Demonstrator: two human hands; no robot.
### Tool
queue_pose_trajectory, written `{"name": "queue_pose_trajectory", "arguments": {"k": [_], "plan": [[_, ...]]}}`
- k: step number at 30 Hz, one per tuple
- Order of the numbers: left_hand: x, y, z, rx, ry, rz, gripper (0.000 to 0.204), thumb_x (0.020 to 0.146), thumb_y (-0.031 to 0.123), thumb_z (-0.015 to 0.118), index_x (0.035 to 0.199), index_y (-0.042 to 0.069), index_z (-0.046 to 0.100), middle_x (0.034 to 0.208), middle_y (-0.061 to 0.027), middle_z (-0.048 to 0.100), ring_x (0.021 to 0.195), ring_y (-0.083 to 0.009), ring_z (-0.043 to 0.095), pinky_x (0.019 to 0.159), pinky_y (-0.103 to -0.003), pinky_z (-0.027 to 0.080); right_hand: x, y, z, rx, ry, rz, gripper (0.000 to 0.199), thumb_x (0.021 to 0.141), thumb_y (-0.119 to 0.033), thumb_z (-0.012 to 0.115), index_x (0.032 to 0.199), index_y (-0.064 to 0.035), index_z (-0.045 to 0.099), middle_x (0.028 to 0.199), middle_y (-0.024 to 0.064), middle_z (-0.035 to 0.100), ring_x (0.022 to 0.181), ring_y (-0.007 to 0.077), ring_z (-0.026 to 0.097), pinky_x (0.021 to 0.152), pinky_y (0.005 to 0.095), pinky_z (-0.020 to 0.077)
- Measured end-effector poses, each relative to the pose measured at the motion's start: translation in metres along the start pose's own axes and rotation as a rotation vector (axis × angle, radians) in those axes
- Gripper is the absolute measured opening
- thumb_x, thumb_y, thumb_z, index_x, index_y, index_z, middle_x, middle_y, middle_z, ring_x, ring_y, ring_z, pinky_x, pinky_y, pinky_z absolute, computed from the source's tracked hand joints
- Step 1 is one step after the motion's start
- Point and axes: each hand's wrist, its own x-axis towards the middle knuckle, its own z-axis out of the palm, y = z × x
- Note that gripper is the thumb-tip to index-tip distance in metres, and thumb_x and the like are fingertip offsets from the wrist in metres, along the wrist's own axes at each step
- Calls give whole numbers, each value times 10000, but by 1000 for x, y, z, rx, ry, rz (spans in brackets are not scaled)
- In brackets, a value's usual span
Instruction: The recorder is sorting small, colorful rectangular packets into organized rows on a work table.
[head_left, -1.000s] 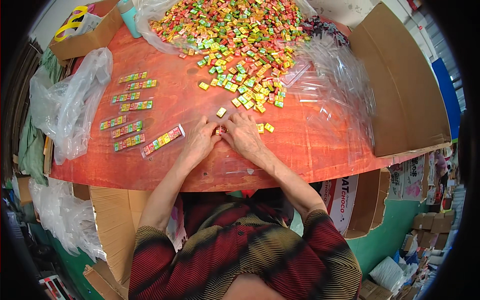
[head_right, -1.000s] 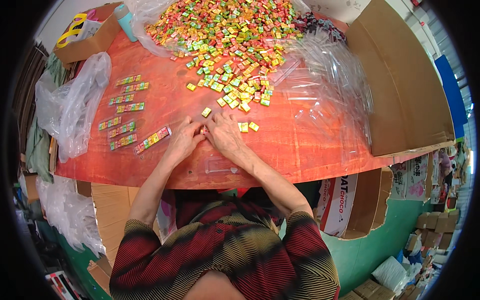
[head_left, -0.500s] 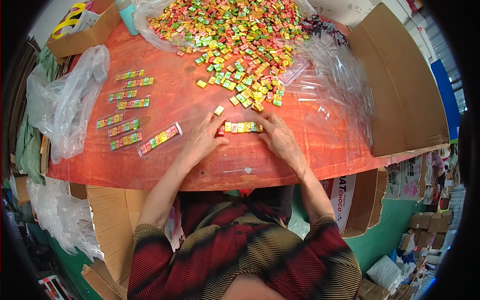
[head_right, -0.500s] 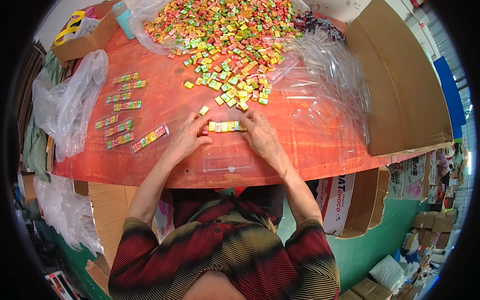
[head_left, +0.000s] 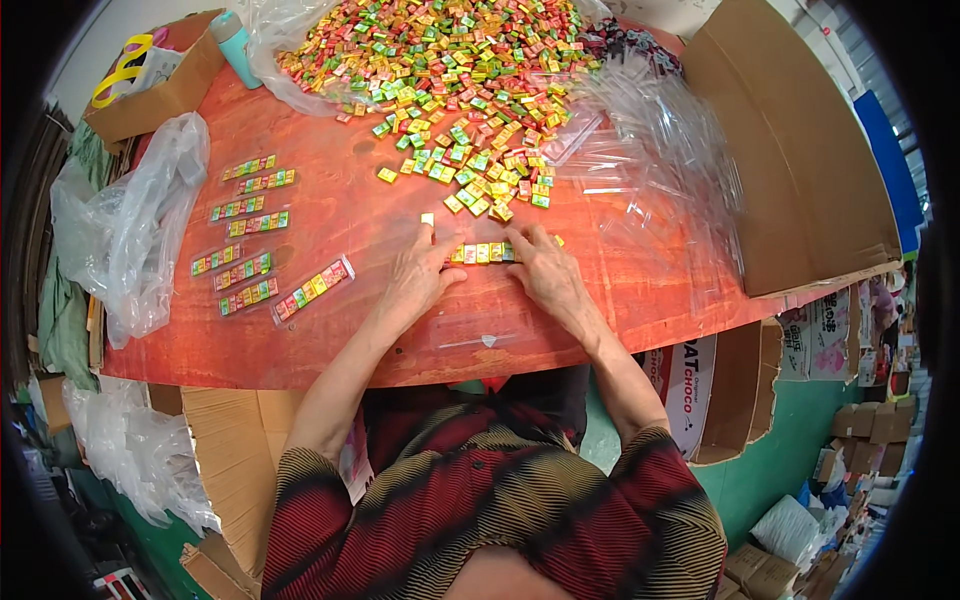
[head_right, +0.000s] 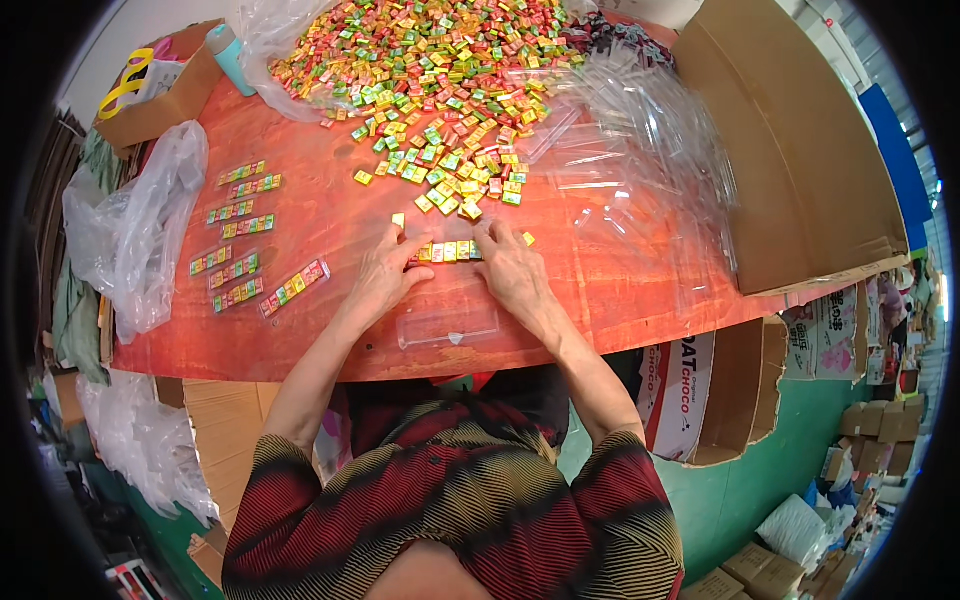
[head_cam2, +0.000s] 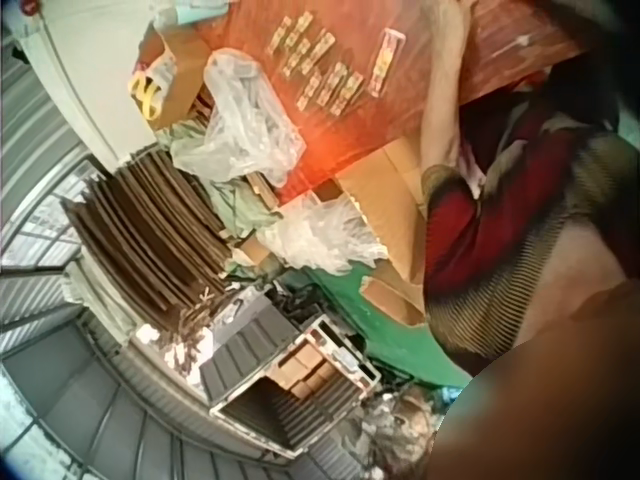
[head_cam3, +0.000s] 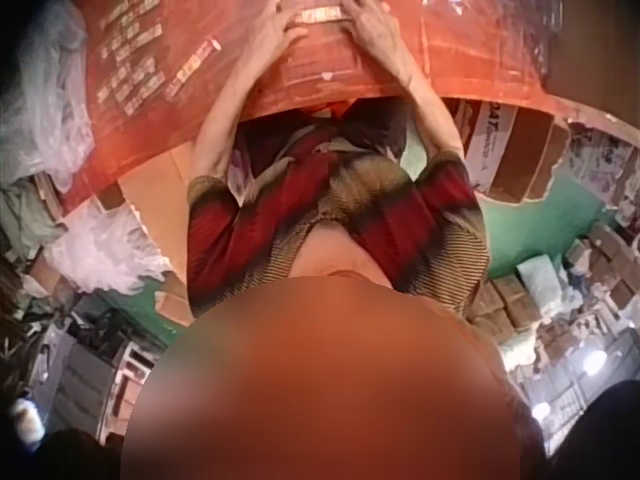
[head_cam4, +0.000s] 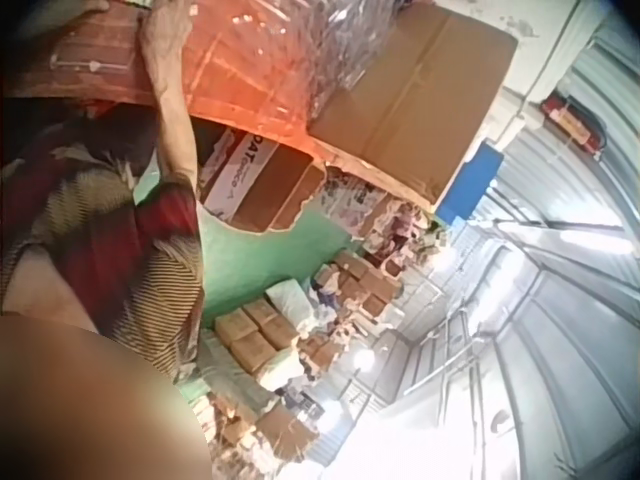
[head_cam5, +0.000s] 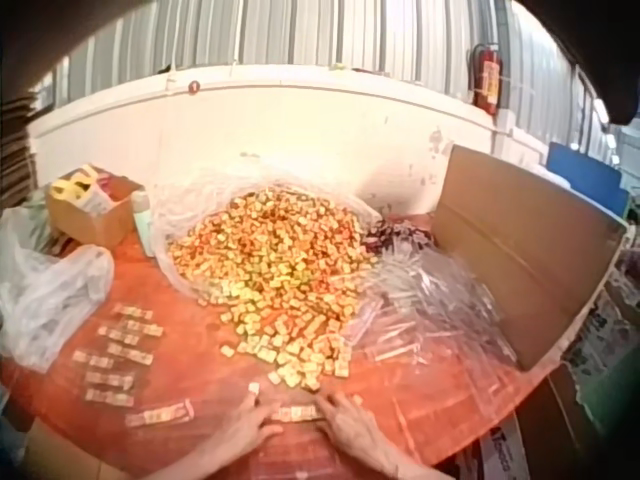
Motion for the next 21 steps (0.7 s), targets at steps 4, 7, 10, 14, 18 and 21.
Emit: {"name": "queue_pose_trajectory", "arguments": {"k": [4, 7, 10, 14, 18, 21], "plan": [[-2, 2, -2, 11, -12, 3, 475, 668, 181, 720, 1111, 108, 567, 1031, -162, 484, 923, -334, 529, 761, -398, 447, -3, 16, 5, 119, -25, 14, 339, 731, -61, 614, 1054, -26, 518, 1037, 136, 513, 944, 311, 534, 763, 380, 462], [-5, 2, -4, -14, 7, 15, 480, 675, 161, 715, 1122, 100, 551, 1044, -158, 485, 933, -333, 527, 768, -394, 445, -6, 28, 3, 87, 9, -19, 302, 742, -49, 564, 1040, -41, 519, 959, 147, 520, 868, 341, 544, 706, 414, 473], [-11, -3, -10, -31, 12, 9, 481, 688, 141, 703, 1134, 82, 532, 1049, -149, 488, 940, -328, 526, 775, -391, 442, -3, 18, -7, -175, -43, 208, 324, 729, -81, 624, 1037, -43, 531, 1015, 127, 514, 919, 318, 538, 750, 383, 460], [-8, -12, -7, -104, -9, 73, 480, 693, 115, 692, 1136, 49, 520, 1046, -146, 491, 947, -320, 521, 779, -379, 442, 0, -4, 0, -10, 24, 8, 365, 720, -116, 647, 1064, -68, 532, 1008, 121, 515, 914, 317, 537, 740, 379, 461], [-1, -5, -2, -79, -4, 121, 473, 683, 103, 693, 1122, 41, 528, 1004, -143, 500, 904, -308, 532, 755, -369, 445, 9, -2, 16, 53, 17, -106, 413, 714, -136, 660, 1102, -83, 530, 983, 119, 517, 900, 308, 540, 729, 369, 461], [3, -8, 2, -90, 4, 137, 416, 676, 103, 695, 1062, 31, 556, 917, -131, 511, 842, -297, 543, 719, -369, 445, 10, 0, 17, 82, 13, -138, 368, 719, -129, 654, 1068, -73, 554, 946, 120, 524, 885, 300, 546, 727, 369, 457]]}}
